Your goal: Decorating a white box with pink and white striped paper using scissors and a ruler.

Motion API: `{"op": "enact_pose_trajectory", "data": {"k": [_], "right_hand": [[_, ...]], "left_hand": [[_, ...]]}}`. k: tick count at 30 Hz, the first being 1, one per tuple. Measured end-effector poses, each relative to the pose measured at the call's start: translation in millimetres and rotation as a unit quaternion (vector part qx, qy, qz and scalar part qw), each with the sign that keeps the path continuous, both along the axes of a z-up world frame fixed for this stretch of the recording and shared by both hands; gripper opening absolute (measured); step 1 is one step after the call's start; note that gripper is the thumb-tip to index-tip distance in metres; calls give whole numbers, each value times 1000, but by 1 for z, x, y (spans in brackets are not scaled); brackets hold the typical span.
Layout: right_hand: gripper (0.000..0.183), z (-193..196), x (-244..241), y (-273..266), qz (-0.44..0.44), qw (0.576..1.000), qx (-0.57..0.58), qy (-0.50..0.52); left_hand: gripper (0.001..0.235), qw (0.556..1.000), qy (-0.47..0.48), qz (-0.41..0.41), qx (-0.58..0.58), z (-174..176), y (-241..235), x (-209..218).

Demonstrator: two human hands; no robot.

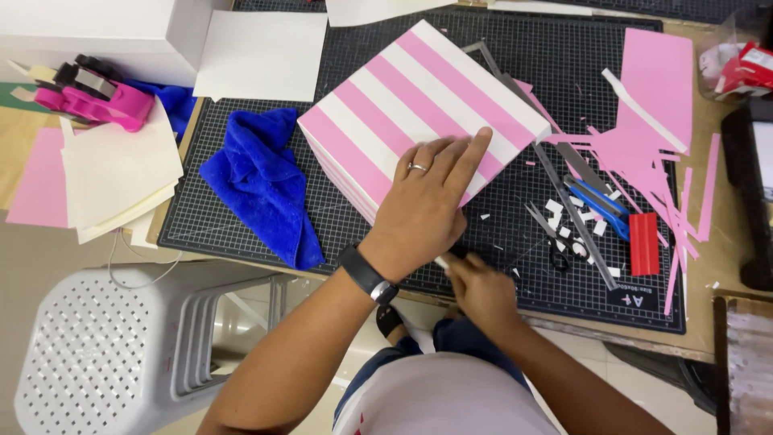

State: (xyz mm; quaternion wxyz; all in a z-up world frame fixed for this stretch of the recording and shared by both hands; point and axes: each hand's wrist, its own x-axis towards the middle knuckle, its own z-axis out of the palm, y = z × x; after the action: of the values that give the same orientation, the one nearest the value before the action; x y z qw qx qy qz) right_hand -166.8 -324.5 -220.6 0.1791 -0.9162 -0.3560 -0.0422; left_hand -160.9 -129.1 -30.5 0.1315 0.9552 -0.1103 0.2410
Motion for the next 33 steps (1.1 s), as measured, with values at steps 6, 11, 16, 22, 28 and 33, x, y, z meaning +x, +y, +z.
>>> {"op": "enact_pose_trajectory", "data": {"k": [6,11,16,22,28,33], "right_hand": [[44,8,-9,4,31,999,35,-12],[38,23,-7,5,26,999,43,-1],[36,27,-14,10,25,997,0,73],[43,40,9,-11,-53,995,26,76],[48,48,0,-38,-4,972,185,141],[48,48,8,-13,44,962,262,62]], "left_hand": [[100,1000,11,3,2,3,-1,-3],[102,1000,7,6,14,4,-2,1],[104,997,78,6,-25,6,-5,-3],[95,996,86,15,19,8,-8,3],[111,986,151,33,-68,46,48,45],[101,984,116,-23,-135,71,132,74]]}}
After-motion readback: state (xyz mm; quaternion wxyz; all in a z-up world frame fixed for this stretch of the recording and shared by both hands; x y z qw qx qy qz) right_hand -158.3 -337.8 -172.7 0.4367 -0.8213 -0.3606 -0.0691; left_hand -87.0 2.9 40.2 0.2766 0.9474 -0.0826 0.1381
